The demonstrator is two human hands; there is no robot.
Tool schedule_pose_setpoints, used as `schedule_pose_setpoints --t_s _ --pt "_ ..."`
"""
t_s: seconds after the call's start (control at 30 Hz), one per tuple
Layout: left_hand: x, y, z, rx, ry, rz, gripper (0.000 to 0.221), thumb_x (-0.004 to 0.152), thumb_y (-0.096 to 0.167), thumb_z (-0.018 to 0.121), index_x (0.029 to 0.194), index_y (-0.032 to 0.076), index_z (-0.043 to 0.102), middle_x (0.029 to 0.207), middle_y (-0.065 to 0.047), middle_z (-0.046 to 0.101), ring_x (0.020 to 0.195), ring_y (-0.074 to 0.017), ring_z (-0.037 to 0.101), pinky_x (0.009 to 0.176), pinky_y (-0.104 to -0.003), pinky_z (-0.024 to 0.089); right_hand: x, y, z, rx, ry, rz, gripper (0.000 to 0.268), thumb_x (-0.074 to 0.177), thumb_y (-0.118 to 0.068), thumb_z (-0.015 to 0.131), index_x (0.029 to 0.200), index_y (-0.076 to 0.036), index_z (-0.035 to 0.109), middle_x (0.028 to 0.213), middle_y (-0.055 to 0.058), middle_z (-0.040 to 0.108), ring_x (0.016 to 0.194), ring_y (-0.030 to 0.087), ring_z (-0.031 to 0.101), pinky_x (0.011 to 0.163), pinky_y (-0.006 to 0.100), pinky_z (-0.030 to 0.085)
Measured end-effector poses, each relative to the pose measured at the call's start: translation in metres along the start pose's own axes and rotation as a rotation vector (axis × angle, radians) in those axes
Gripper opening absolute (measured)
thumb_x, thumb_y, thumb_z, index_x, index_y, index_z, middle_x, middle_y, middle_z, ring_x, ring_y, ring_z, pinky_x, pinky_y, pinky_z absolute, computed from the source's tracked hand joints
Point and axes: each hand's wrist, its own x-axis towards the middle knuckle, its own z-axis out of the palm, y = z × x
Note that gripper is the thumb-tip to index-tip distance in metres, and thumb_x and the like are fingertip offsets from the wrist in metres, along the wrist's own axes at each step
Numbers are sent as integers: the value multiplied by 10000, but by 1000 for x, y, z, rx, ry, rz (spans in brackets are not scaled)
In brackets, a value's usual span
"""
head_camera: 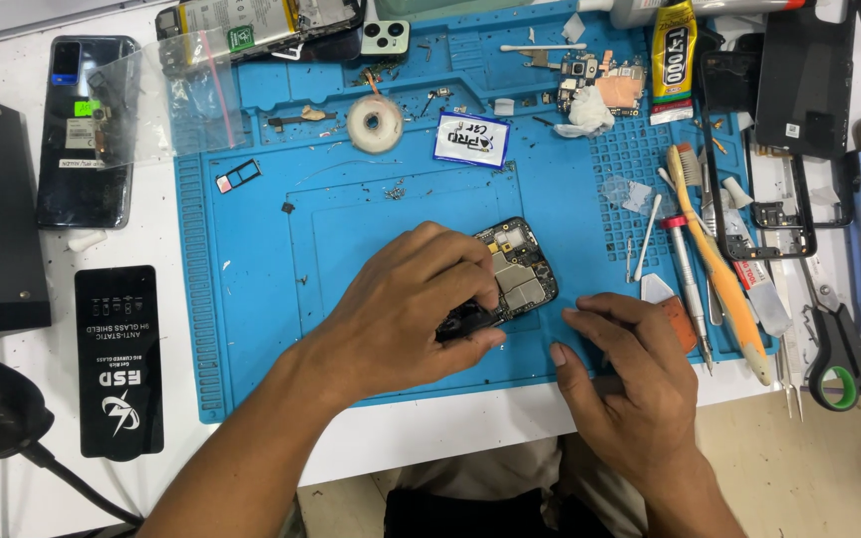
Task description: Repairing a mobile phone by carefully aligning and connecting internal components on a repair bench
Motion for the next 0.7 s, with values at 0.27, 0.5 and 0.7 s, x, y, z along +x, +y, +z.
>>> schedule_pose_setpoints --t_s 0.27,0.5,0.7 --pt "5 9 -9 -304 -5 -71 314 983 321 600 765 95 585 708 -17 630 598 -182 599 602 -346 447 0 0 -1 3 -5 6 262 934 -115 705 1139 48 692 1180 236 638 1076 343 687 941 405 590" --pt "6 18 -29 -536 -130 -464 493 1037 334 419 901 -5 749 873 -99 776 471 -170 717 431 -245 545 1 0 -2 3 1 14 241 921 -85 708 1130 33 693 1169 224 646 1057 334 682 930 402 584" --pt "2 10 -29 -781 -111 -693 433 990 286 447 1071 -40 720 875 -179 796 724 -238 778 590 -311 626 2 -2 -6 100 106 -32 143 926 -39 680 1042 44 689 1086 192 656 961 314 693 886 394 607"
